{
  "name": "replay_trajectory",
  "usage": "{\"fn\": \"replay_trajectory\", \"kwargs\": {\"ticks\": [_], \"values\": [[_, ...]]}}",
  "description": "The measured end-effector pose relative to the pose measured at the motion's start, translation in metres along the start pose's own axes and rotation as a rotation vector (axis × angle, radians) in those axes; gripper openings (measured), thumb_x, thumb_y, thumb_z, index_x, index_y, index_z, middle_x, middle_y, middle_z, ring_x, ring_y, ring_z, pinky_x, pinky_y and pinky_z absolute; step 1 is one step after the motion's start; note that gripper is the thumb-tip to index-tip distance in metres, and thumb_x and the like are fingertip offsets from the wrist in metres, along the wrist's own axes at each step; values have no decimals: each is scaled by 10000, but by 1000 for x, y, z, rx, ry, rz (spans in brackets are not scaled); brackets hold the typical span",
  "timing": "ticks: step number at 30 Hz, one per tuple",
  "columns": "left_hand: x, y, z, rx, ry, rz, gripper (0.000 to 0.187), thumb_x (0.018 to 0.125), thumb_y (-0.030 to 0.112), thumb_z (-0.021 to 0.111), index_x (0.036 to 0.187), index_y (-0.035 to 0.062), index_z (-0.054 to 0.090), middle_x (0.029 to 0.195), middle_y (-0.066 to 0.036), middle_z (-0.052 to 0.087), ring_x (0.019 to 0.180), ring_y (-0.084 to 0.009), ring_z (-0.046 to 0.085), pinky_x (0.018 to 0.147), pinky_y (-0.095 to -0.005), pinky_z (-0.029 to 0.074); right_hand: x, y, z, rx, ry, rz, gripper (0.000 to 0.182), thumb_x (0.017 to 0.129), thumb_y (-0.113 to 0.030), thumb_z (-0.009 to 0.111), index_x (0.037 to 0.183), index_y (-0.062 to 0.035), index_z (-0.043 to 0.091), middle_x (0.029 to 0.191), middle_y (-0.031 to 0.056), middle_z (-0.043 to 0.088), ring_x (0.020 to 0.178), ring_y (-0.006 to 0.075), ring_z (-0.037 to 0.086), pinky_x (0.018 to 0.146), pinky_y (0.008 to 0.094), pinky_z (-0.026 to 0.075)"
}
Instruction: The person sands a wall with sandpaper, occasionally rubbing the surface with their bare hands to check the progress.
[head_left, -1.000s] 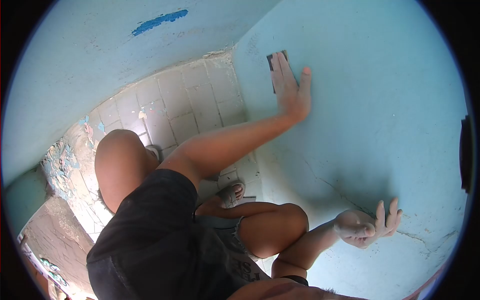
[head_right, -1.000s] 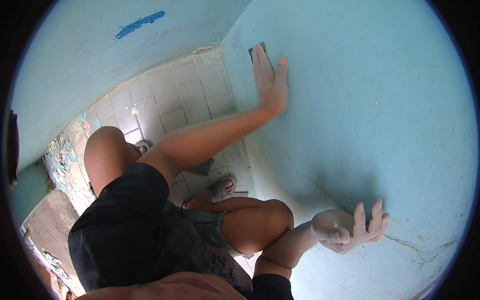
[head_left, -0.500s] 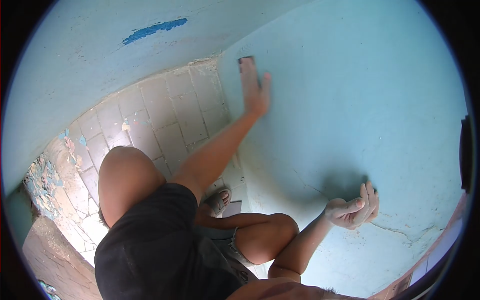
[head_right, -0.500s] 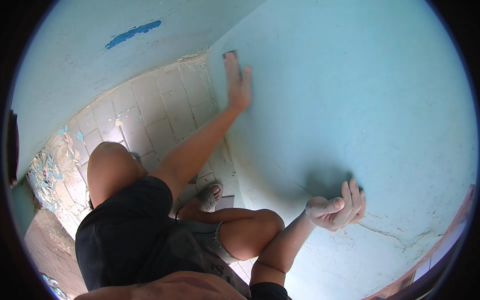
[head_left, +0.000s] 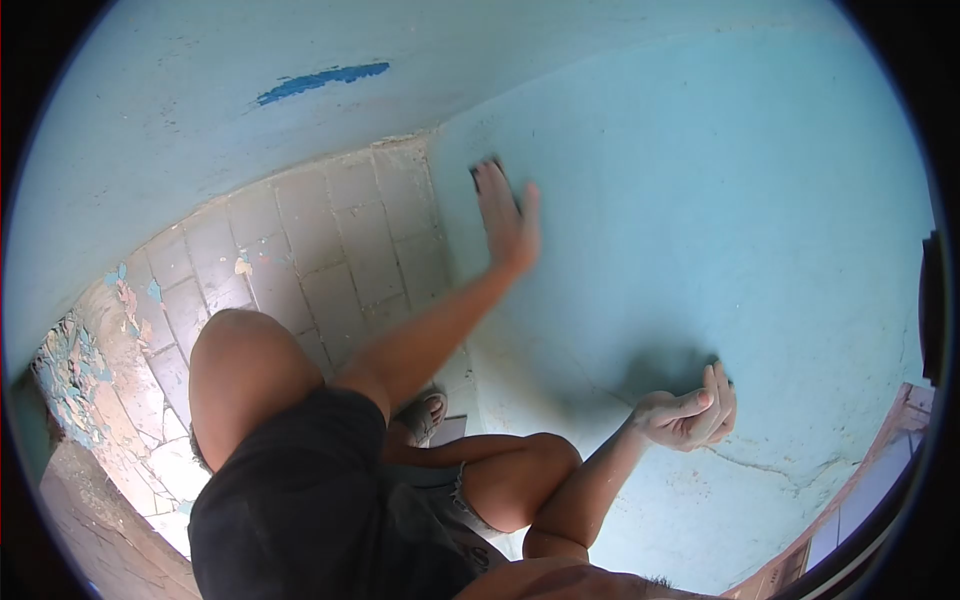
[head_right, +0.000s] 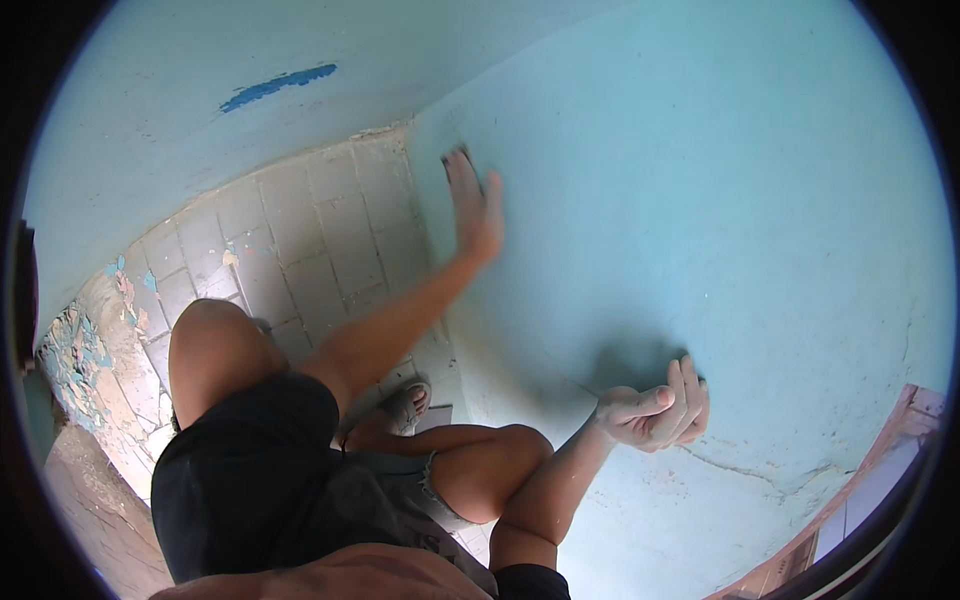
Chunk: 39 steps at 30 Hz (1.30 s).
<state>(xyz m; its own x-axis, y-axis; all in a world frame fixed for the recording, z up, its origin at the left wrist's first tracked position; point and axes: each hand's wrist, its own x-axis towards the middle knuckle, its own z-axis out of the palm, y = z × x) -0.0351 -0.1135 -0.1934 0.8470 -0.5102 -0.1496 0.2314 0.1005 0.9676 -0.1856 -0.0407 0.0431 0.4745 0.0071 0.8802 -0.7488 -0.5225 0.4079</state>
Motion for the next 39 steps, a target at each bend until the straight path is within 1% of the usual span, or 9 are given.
{"fn": "replay_trajectory", "kwargs": {"ticks": [2,10,14,19,25,30,33,36,39], "values": [[-74,26,5,101,-71,199,864,1044,526,369,1556,-99,62,1628,-322,49,1534,-420,25,1236,-505,39,-3,1,0,-29,-58,-80,410,1065,-238,429,840,-50,715,857,66,746,891,218,605,823,341,458],[40,-7,-11,-92,27,40,911,1017,523,432,1554,-107,54,1627,-323,57,1521,-462,58,1225,-548,34,1,-1,-5,103,-59,-17,450,1081,-243,417,841,-26,729,896,87,744,925,218,605,796,327,475],[-83,16,-6,70,-141,125,892,1013,474,463,1552,-112,60,1622,-336,57,1519,-473,50,1227,-537,34,0,-5,7,79,-57,-48,452,1080,-237,412,845,-15,728,896,97,742,923,223,608,807,338,476],[18,-11,-10,-20,-18,84,920,1008,522,453,1554,-108,62,1625,-331,47,1523,-462,24,1228,-533,34,2,-7,8,132,-37,26,406,1053,-211,420,856,-26,722,866,88,745,899,242,603,824,364,483],[-47,39,0,83,-115,74,874,1035,562,347,1551,-101,107,1630,-316,49,1529,-429,43,1241,-486,58,2,-8,16,53,-57,-103,396,1048,-220,443,844,-25,720,846,79,742,868,244,611,803,353,490],[71,10,-10,-47,16,6,920,1025,599,338,1549,-112,78,1628,-321,53,1529,-433,36,1240,-499,35,-1,-9,10,119,-90,-70,383,1042,-211,454,840,-24,721,831,81,741,853,250,621,786,358,499],[46,2,-4,-169,38,-100,932,1021,607,339,1546,-118,80,1626,-324,59,1528,-438,32,1238,-505,30,0,-8,13,139,-69,-79,380,1042,-209,458,839,-23,720,833,82,742,849,247,624,779,355,497],[-66,56,-1,64,-150,127,868,1038,549,359,1554,-99,101,1639,-300,28,1538,-400,-4,1241,-484,9,1,-10,14,67,-99,-135,392,1050,-219,453,835,-23,715,831,84,740,845,244,624,777,347,487],[-17,35,-3,113,-79,321,837,1045,512,366,1554,-98,104,1634,-307,44,1537,-403,26,1241,-500,19,3,-10,4,109,-114,-24,414,1060,-238,441,831,-26,712,850,87,741,867,248,624,778,342,478]]}}
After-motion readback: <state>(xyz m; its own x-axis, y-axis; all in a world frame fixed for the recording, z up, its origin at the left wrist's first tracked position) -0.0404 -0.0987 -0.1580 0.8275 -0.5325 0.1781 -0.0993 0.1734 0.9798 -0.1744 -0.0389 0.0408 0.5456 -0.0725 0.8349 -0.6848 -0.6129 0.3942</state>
